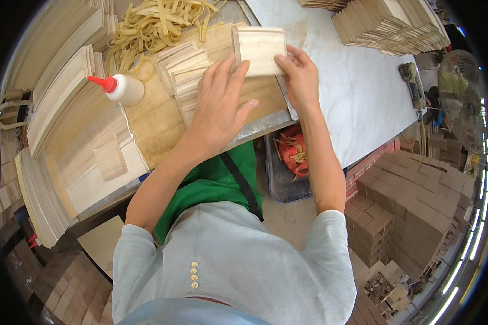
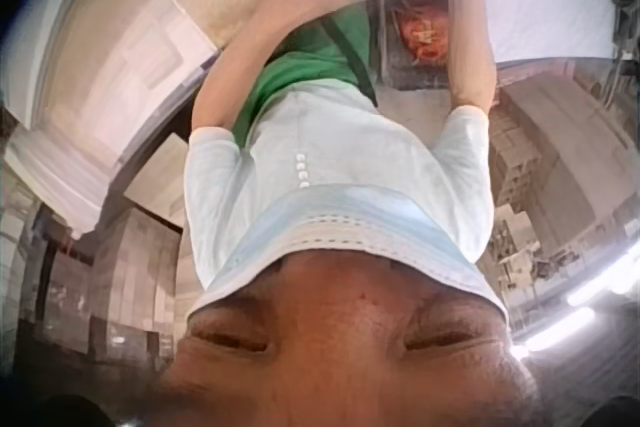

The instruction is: Applying glue to wooden panels and stacking them to assemble wooden components in a factory setting.

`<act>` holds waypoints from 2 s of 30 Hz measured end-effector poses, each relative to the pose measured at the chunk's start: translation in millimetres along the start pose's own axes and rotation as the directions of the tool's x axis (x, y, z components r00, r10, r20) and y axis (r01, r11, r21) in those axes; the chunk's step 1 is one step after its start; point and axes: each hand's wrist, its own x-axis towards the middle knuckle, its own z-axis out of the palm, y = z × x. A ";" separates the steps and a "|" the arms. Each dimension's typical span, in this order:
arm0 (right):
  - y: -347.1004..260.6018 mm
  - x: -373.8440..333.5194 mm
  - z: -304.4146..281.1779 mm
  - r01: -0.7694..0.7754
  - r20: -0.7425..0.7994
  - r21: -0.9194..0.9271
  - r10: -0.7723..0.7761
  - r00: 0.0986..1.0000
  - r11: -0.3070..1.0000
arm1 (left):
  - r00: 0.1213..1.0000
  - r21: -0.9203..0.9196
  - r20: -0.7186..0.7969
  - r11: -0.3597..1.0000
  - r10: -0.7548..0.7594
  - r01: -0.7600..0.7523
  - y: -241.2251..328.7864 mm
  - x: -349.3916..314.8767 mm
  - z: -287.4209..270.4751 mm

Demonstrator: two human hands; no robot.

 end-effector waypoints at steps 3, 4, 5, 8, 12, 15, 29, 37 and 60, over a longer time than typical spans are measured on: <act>-0.7 53.1 12.3 0.009 -0.012 -0.132 -0.011 1.000 0.991 | 0.999 0.067 0.024 0.997 0.038 -0.039 4.8 10.7 1.4; 7.0 69.1 14.2 0.013 0.016 -0.234 -0.009 1.000 0.972 | 0.998 0.049 0.045 0.998 0.044 -0.047 5.6 10.9 1.2; 12.0 81.3 17.5 0.021 0.046 -0.333 -0.006 0.999 0.943 | 0.998 0.052 0.048 0.997 0.051 -0.053 5.5 10.4 0.6; 20.3 96.0 37.6 0.092 0.099 -0.509 -0.048 0.994 0.856 | 0.995 0.055 0.103 0.998 0.018 -0.024 -0.9 3.4 -6.1; 32.2 90.2 41.7 0.362 0.303 -0.930 -0.425 0.853 0.064 | 0.993 0.066 0.115 0.998 -0.009 0.002 -2.3 -1.0 -28.0; 34.1 77.9 57.7 0.350 0.324 -0.936 -0.298 0.898 0.038 | 0.992 0.016 0.124 1.000 -0.012 0.011 3.9 -10.2 -40.1; 31.8 62.8 88.0 0.243 0.244 -0.970 -0.131 0.961 -0.022 | 0.973 -0.160 0.195 0.975 -0.121 0.154 2.2 -81.1 -50.3; 44.7 44.2 63.6 0.361 0.335 -0.932 -0.317 0.887 0.025 | 0.963 -0.187 0.250 0.971 -0.098 0.148 12.2 -90.6 -53.8; -170.8 118.8 -24.0 0.344 -0.123 -0.101 -0.355 0.927 0.934 | 0.977 -0.511 0.214 0.854 0.018 0.096 -58.0 439.5 1.9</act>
